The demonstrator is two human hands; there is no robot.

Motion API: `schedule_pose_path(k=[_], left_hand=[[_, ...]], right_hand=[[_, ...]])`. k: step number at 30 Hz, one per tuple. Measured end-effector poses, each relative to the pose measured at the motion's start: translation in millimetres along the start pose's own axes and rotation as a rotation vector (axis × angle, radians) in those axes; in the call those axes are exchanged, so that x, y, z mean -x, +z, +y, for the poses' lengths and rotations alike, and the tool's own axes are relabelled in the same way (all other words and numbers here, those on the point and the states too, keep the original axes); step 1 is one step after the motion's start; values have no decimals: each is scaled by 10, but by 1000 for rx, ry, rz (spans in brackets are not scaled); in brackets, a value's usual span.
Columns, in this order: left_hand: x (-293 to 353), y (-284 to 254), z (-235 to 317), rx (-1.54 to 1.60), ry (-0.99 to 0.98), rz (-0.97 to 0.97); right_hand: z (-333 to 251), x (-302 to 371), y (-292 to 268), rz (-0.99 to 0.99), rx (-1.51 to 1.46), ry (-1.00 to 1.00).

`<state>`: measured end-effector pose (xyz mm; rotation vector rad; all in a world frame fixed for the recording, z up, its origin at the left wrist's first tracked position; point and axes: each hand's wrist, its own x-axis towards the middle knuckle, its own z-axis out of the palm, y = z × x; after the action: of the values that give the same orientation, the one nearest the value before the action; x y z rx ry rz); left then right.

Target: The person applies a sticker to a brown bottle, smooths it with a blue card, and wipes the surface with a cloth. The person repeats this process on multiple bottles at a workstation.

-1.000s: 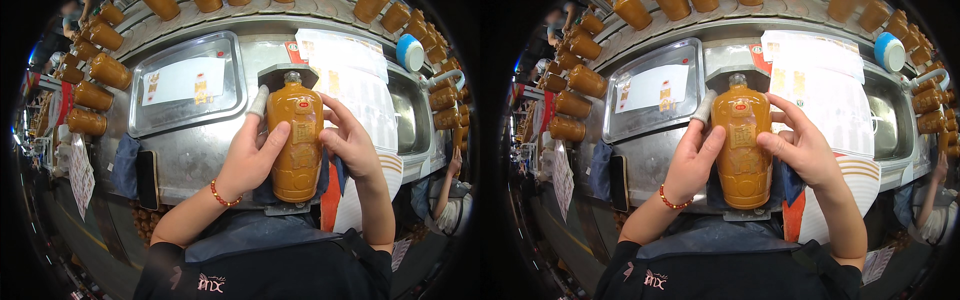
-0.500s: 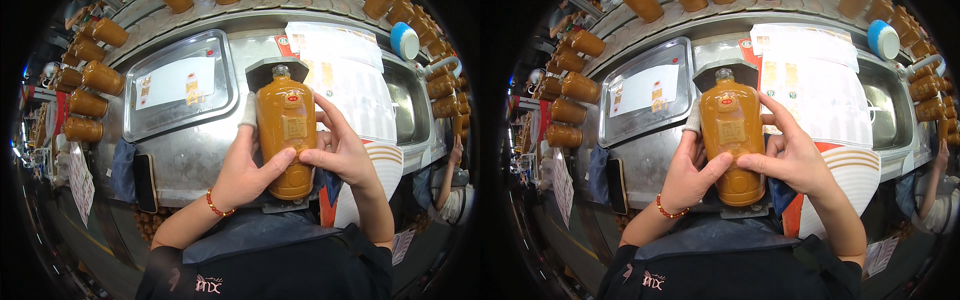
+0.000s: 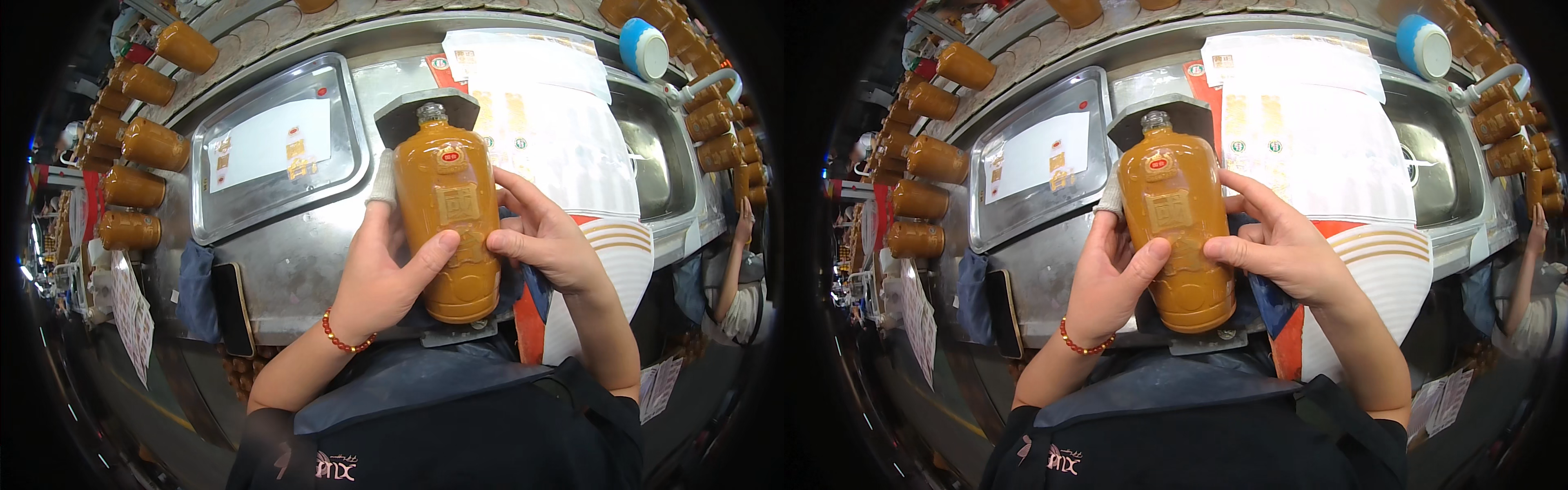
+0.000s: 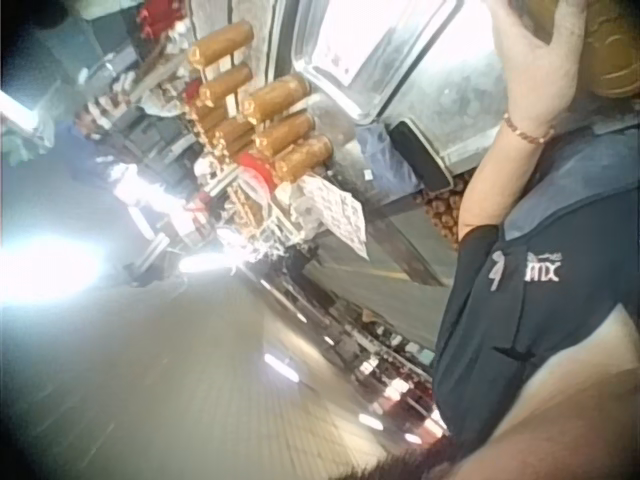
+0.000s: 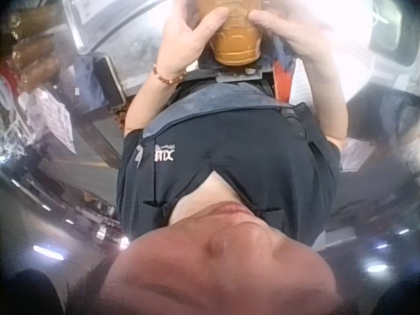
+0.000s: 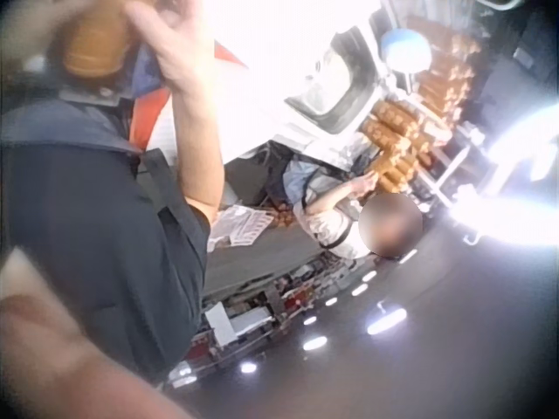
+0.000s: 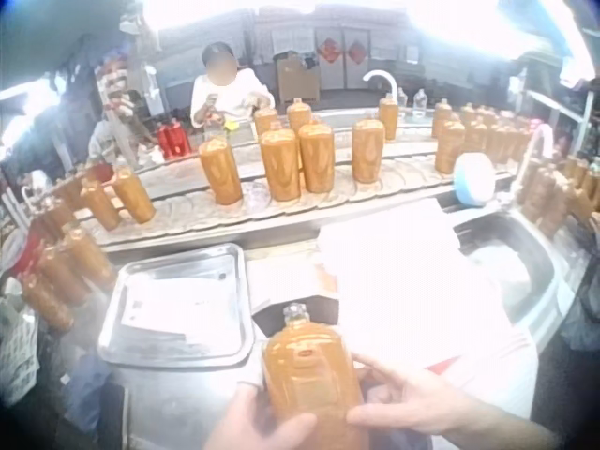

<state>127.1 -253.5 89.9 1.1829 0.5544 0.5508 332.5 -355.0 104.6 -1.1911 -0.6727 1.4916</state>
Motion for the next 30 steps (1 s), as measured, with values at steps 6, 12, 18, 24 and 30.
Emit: schedule_pose_path(k=[6, 12, 18, 24, 30], left_hand=[[3, 9, -11, 9, 36, -15], [28, -10, -44, 19, 45, -42], [25, -8, -62, 23, 71, -52], [65, -35, -108, -9, 81, -61], [83, -70, -171, -70, 70, -91]], right_hand=[[45, 17, -90, 4, 20, 8], [31, -25, 2, 54, 71, 9], [57, -34, -28, 59, 48, 14], [108, -18, -11, 81, 30, -10], [118, -27, -53, 75, 69, -5]])
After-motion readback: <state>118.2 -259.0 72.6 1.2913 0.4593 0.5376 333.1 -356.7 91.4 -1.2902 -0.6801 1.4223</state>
